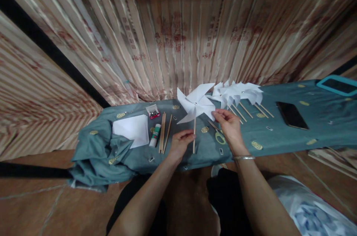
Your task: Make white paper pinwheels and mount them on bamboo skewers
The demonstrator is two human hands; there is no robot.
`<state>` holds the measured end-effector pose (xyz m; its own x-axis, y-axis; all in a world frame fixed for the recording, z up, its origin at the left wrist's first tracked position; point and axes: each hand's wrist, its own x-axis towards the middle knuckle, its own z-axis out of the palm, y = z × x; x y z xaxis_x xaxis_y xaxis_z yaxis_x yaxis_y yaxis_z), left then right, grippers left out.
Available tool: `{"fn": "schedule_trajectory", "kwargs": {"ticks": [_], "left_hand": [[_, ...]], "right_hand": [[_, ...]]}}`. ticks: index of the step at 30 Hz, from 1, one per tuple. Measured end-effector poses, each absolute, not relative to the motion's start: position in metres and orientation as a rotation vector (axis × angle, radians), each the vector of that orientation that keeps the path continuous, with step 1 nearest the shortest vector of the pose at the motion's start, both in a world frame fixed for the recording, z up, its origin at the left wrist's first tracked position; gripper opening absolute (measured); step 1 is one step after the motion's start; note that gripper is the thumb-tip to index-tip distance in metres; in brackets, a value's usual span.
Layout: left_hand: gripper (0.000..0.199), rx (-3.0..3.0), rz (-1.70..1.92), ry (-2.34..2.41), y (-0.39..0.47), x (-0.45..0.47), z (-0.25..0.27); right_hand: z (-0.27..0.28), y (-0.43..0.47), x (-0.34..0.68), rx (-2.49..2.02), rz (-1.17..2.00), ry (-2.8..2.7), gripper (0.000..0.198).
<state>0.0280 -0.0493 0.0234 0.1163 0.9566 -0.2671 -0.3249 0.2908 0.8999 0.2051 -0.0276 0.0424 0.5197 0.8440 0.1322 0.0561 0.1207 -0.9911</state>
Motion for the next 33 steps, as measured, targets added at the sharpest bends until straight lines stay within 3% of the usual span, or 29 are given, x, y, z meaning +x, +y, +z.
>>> {"fn": "schedule_trajectory", "kwargs": {"ticks": [19,33], "left_hand": [[0.024,0.766,1.148,1.017,-0.047,0.031,0.020],[0.031,0.798,1.146,1.006,-0.045,0.031,0.014]], "right_hand": [[0.046,-0.037,0.183,-1.238,1.091,-0.790,0.038],[0.051,-0.043,0.170,-1.186,1.288,-0.794,0.040]]}}
